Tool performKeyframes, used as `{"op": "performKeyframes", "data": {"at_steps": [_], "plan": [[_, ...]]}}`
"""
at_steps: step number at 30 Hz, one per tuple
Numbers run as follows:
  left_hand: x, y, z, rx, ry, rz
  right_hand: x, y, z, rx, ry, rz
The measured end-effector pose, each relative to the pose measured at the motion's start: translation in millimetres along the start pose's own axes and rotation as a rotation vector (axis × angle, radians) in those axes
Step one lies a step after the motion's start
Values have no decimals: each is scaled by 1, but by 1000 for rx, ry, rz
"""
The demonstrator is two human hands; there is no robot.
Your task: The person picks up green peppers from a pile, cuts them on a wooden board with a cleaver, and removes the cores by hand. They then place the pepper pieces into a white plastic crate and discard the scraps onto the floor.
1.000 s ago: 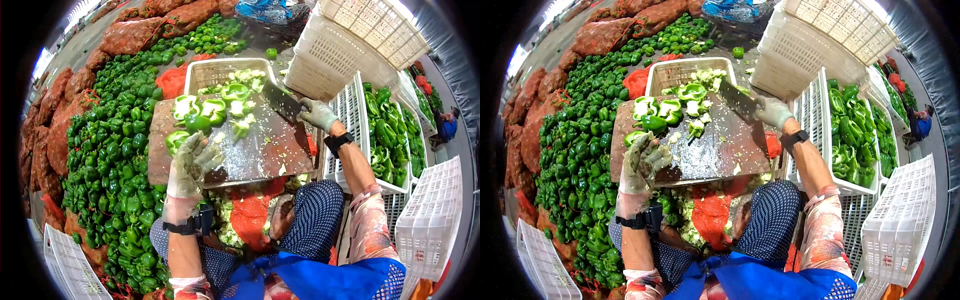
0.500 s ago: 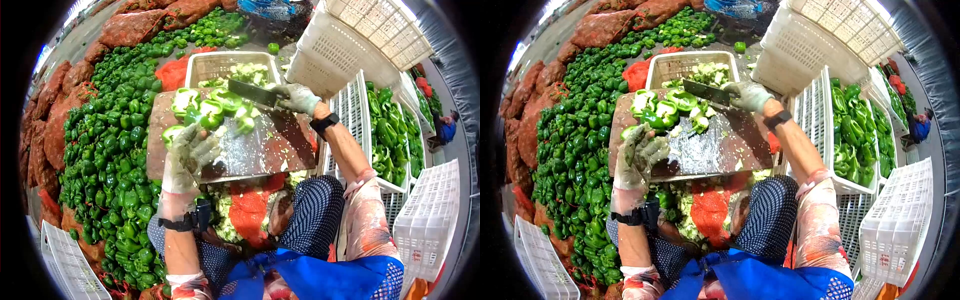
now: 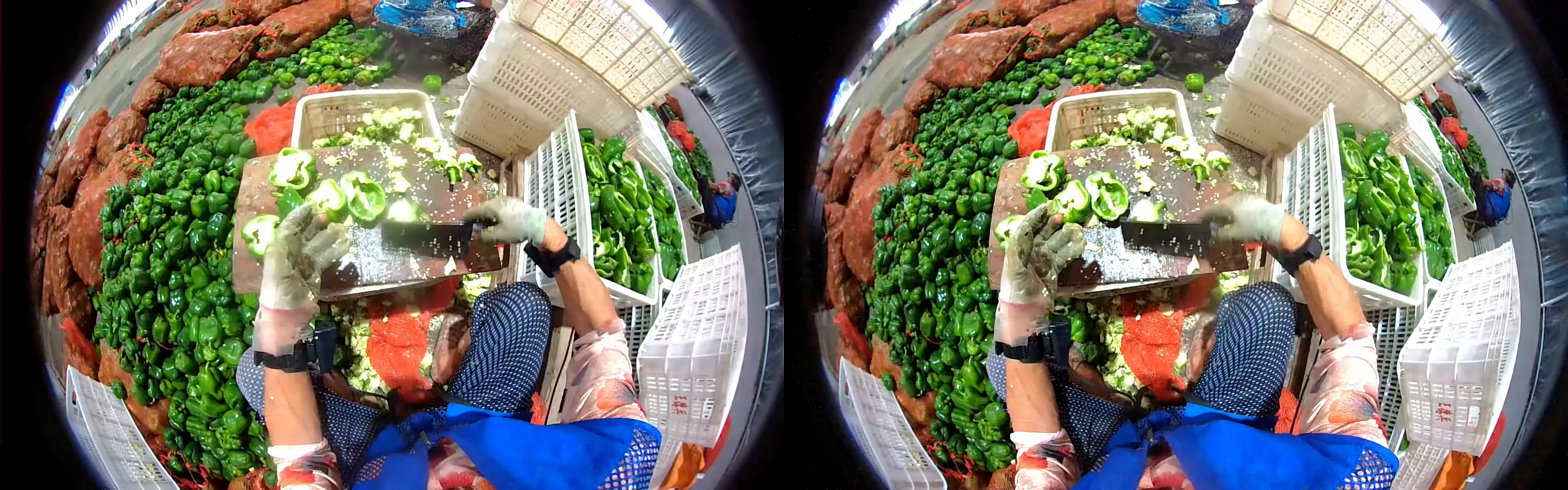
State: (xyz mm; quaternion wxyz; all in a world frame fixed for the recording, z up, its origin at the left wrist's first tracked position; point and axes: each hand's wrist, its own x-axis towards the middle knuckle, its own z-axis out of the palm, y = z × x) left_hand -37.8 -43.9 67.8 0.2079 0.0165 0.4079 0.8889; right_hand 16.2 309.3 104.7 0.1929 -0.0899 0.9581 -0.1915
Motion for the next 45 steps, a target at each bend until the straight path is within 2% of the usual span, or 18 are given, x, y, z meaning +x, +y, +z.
{"op": "performKeyframes", "data": {"at_steps": [3,7,11,15,17,21,24,27,28,29,31,33,35,38,39,40,42,45], "plan": [[-2,-2,5,-5,15,-18,16,10,-14,-129,114,100],[2,-3,1,-71,-3,13,4,3,-15,44,408,233],[2,3,1,-73,28,-13,2,40,9,-124,622,459],[-5,5,-1,-79,14,13,31,16,10,83,378,631],[-3,6,1,-80,-16,35,60,18,26,105,514,420],[-9,17,7,-26,11,100,106,-21,22,280,515,222],[-20,34,5,-105,59,177,104,-12,16,874,240,128],[-25,41,-2,-106,72,176,111,9,38,431,214,271],[-25,43,-4,-109,75,166,111,7,46,142,313,205],[-26,44,-6,-110,81,152,112,8,50,-59,267,312],[-28,40,-8,-124,33,179,103,-23,46,-90,442,159],[-26,39,-7,-132,33,173,112,-53,47,39,429,7],[-21,39,-6,-130,79,126,129,-79,52,74,303,14],[-21,34,-5,-131,59,106,163,-98,67,-91,367,-5],[-21,32,-4,-132,72,82,178,-103,67,-227,233,48],[-23,30,-4,-131,33,100,186,-106,73,-225,266,54],[-22,30,-1,-107,64,79,185,-109,78,-251,334,29],[-19,27,1,-75,60,63,168,-119,72,-310,235,91]]}}
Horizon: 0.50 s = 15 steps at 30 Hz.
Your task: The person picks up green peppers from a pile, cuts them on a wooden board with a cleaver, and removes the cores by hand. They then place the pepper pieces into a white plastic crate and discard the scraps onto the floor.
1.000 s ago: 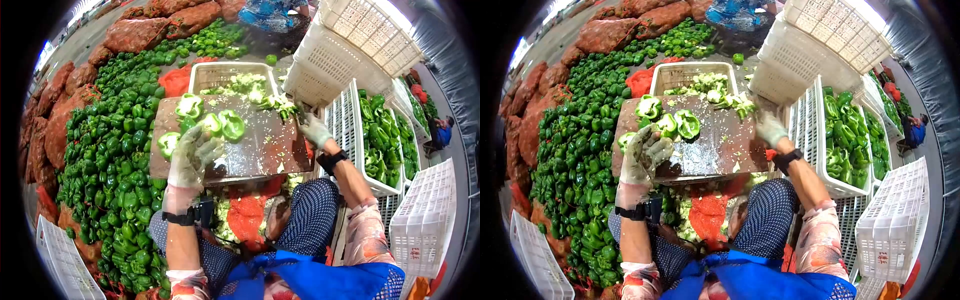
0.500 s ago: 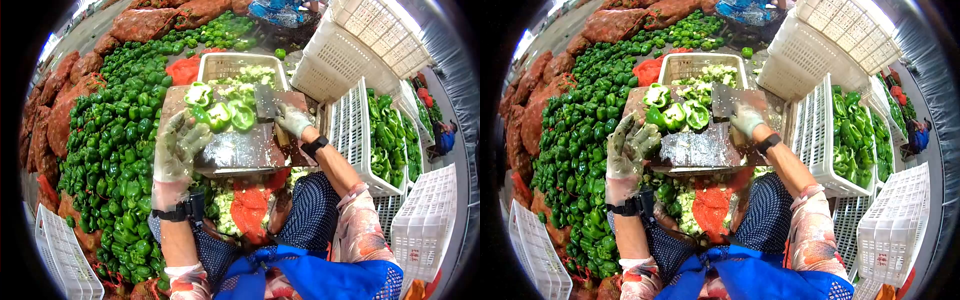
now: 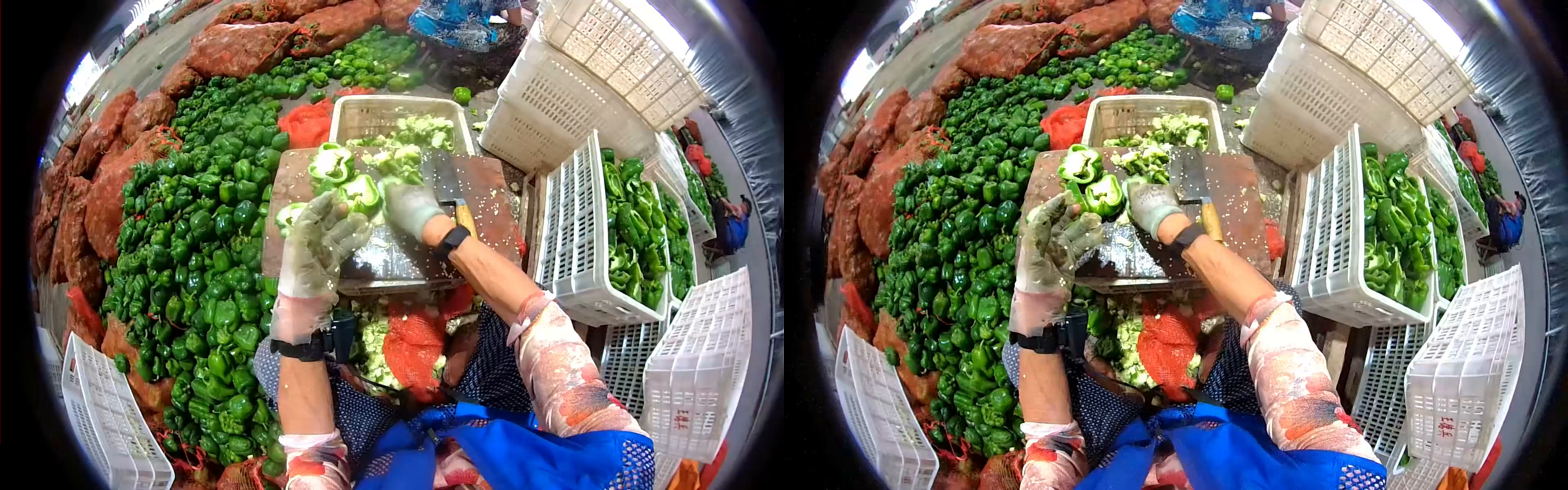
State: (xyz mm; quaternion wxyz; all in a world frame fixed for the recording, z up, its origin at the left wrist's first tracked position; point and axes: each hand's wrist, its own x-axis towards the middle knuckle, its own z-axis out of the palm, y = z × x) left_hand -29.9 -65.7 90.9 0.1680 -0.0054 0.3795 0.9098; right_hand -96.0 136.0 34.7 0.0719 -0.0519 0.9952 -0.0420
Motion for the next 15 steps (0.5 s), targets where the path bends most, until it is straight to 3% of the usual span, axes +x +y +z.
{"op": "performKeyframes", "data": {"at_steps": [1,4,6,8,10,12,14,15], "plan": [[2,-2,-1,13,-8,-4,-4,-4,-3,-37,-125,70],[9,-11,-9,22,7,-18,-28,1,-17,44,-297,6],[13,-17,-9,31,54,-30,-36,20,12,-82,-67,-95],[15,-23,1,111,140,-56,-33,28,30,66,-40,-43],[21,-36,2,287,191,-92,-45,22,16,39,-94,-18],[24,-65,-3,226,206,-167,-50,25,21,-13,-112,-41],[31,-87,-29,153,11,-376,-56,23,20,57,-128,-18],[27,-95,-6,208,192,-314,-56,24,24,90,-122,-16]]}}
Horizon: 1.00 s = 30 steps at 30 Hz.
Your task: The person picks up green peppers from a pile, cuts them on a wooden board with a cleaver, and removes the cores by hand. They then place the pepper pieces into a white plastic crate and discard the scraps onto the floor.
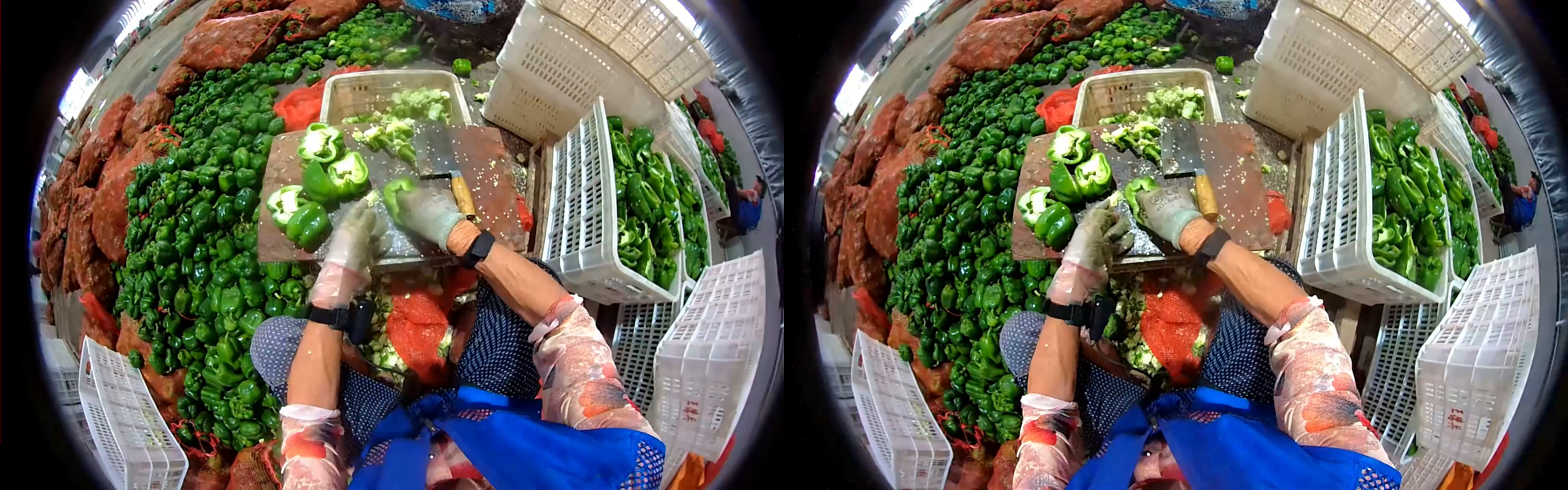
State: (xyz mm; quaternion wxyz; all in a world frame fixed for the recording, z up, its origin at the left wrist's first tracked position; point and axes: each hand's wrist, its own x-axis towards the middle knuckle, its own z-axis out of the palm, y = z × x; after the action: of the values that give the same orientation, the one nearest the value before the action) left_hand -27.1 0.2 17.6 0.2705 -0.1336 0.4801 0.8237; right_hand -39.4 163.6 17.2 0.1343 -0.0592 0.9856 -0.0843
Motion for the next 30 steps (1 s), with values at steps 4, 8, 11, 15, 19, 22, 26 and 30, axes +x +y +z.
{"op": "performKeyframes", "data": {"at_steps": [4,8,11,15,19,22,26,30], "plan": [[3,-7,6,120,-188,20,-12,16,6,319,27,-69],[18,-17,3,87,-158,64,-14,39,5,362,288,-36],[25,-23,2,106,-137,102,-4,41,6,331,92,74],[26,-22,-6,136,-219,122,-18,22,5,475,43,20],[2,1,4,281,-154,235,-40,12,-22,649,165,-16],[-18,12,15,307,-157,172,-48,4,-36,650,-17,85],[1,5,-6,952,-210,417,-41,14,-12,623,172,-26],[-50,15,34,389,-340,232,-38,37,-18,816,411,-83]]}}
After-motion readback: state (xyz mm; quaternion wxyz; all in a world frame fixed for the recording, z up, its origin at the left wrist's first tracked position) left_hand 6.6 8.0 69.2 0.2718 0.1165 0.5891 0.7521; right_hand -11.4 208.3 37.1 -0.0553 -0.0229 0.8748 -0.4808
